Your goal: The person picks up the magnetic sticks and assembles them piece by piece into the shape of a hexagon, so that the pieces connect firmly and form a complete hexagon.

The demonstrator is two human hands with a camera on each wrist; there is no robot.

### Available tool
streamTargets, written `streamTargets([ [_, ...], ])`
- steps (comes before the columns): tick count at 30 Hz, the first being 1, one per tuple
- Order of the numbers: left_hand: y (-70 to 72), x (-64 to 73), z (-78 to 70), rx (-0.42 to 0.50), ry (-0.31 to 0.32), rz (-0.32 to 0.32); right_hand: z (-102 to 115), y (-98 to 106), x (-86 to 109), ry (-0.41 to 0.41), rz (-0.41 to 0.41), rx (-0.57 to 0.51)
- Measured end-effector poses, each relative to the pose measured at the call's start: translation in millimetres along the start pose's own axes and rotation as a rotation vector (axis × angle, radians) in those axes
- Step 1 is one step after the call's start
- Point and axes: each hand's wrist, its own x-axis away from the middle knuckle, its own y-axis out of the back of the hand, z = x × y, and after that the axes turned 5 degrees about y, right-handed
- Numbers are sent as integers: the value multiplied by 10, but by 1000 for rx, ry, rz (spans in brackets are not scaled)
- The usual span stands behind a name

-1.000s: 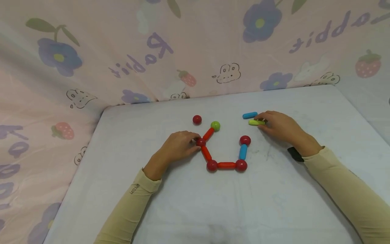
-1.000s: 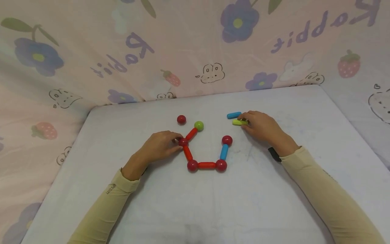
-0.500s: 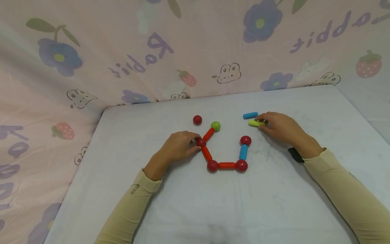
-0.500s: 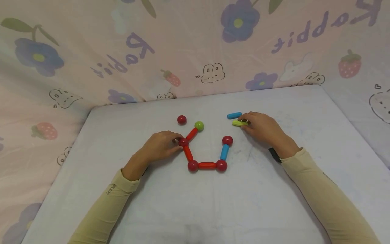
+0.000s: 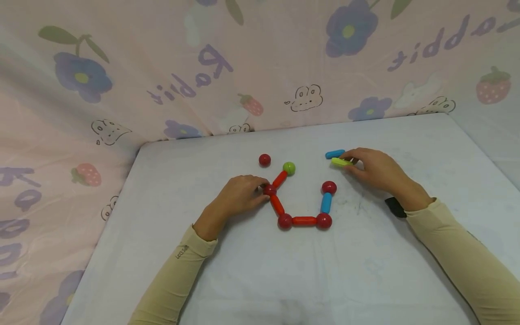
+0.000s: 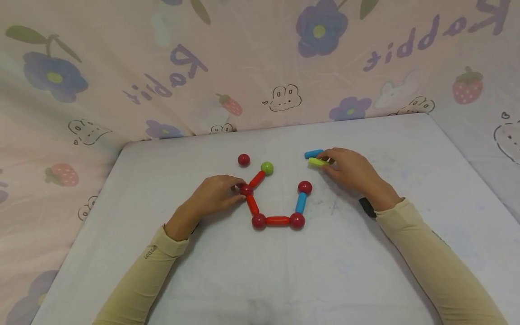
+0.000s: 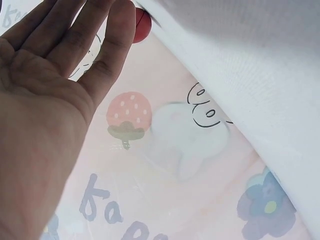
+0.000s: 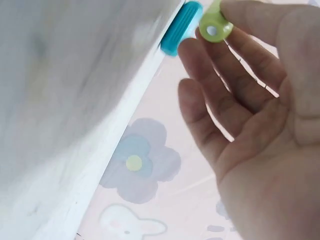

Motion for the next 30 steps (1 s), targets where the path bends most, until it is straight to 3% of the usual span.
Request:
streamTargets([
  [11, -2, -1, 3, -11, -13, -5, 140, -52, -43, 62, -40, -11],
  [30, -6, 2, -5, 1, -16, -20, 376, -208, -207, 125, 2, -100],
])
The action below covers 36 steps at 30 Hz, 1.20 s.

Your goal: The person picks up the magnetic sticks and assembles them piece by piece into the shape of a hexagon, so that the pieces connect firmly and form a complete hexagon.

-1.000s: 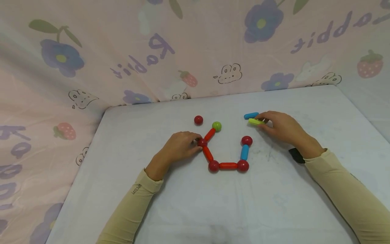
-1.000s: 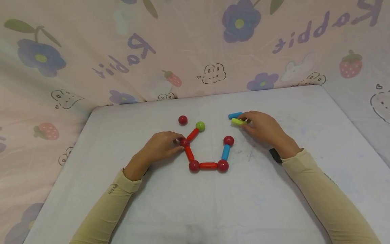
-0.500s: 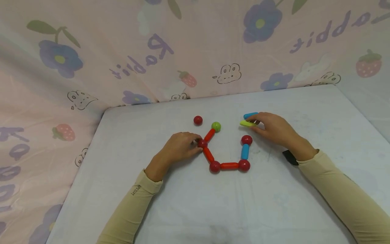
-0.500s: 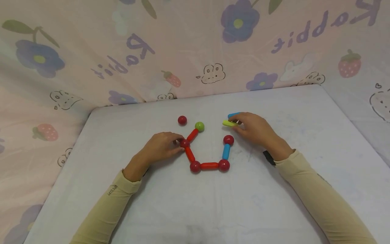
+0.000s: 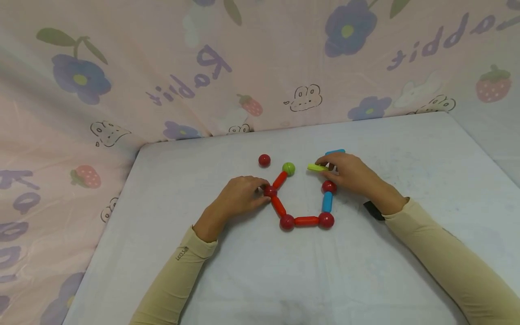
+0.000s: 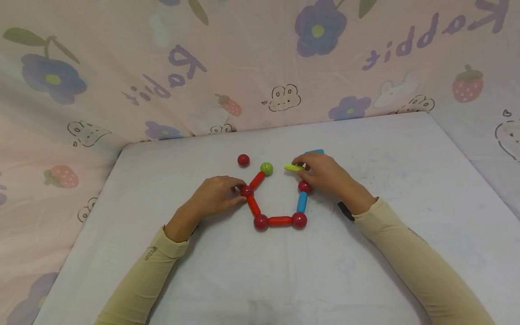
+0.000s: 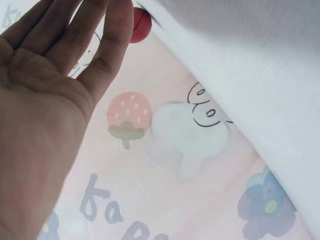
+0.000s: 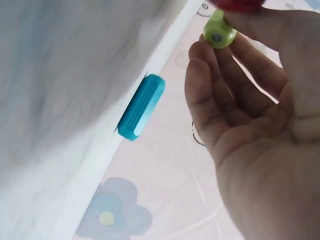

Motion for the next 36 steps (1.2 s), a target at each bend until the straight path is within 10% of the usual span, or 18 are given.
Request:
streamTargets([
  [36, 0, 2, -10, 8, -27, 10, 251, -163, -216, 3, 65, 1],
])
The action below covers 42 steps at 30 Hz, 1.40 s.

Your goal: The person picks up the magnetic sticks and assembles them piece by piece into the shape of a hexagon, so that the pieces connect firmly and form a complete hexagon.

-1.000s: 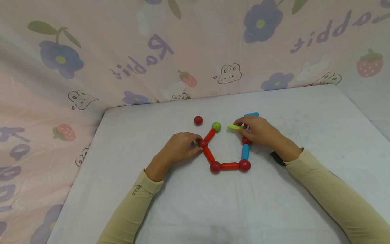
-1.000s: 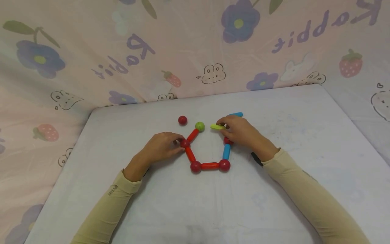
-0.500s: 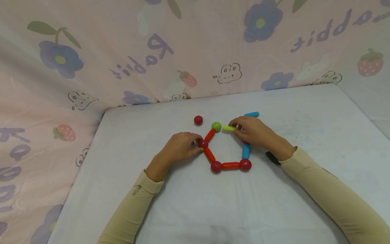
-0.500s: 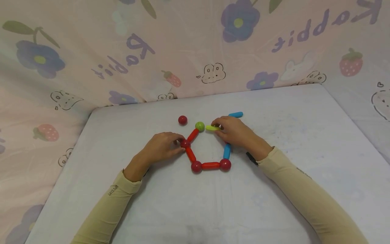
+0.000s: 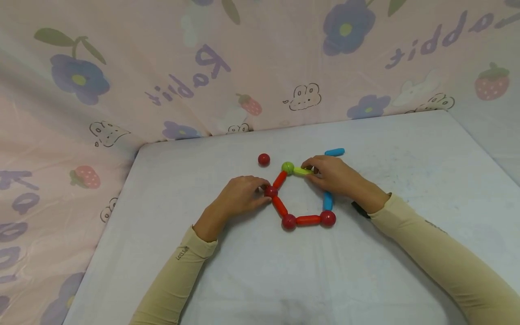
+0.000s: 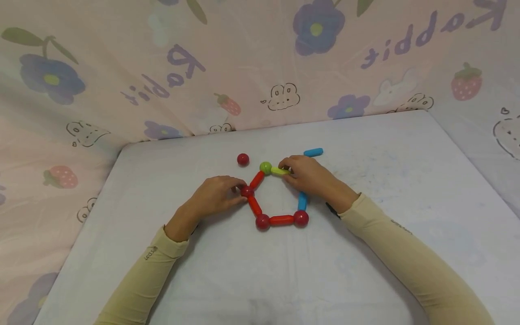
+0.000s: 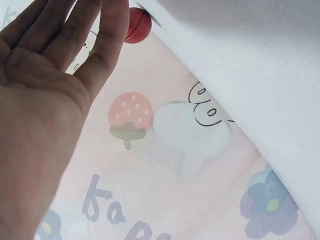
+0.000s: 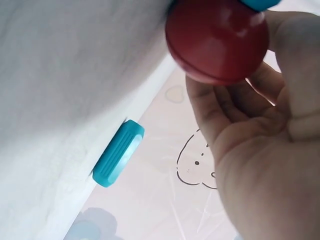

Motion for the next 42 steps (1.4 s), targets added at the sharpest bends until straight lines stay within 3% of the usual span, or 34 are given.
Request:
streamTargets([
  [29, -8, -4, -18, -22, -1, 7, -47, -22, -2, 3, 50, 47],
  [42, -9, -2, -12, -30, -3, 6, -170, 131, 320, -5, 8, 62],
])
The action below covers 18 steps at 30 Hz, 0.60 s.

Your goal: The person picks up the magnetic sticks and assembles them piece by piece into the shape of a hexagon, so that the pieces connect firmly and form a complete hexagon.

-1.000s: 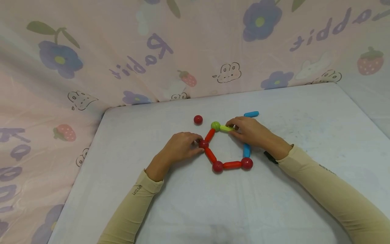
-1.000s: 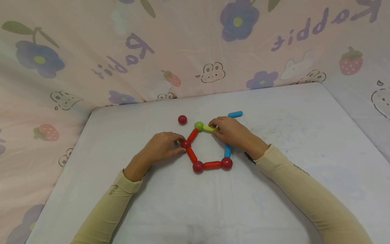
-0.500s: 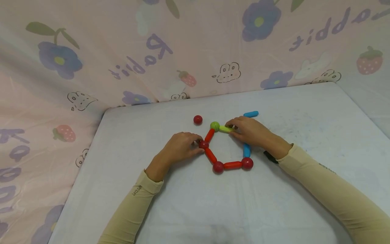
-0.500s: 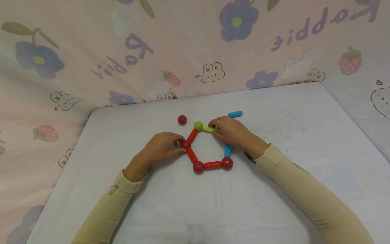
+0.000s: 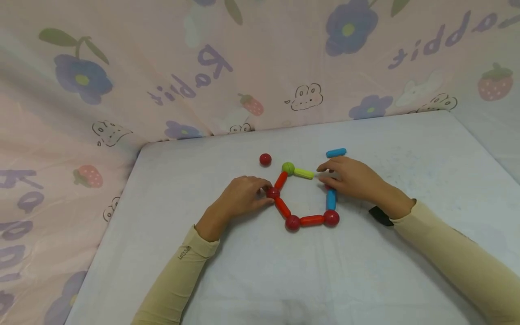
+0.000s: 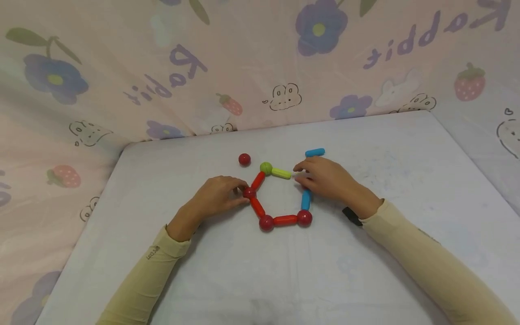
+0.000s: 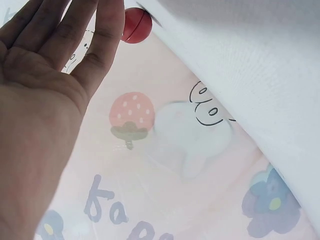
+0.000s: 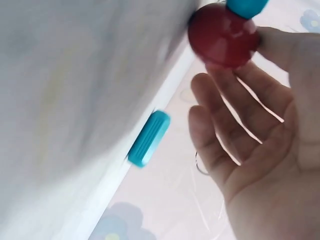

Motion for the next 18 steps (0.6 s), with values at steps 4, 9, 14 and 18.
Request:
streamTargets([
  [4, 11, -4, -6, -10, -16, 7, -30, 41, 123, 1, -4, 12],
  [9, 49, -29, 39, -35, -19, -4, -54, 57, 207, 18, 8, 17],
  [14, 114, -146, 65, -18, -28, -2, -77, 54, 230, 20, 9, 14],
  [18, 128, -292, 31, 8, -49, 22, -95, 60, 240, -1, 11, 7],
])
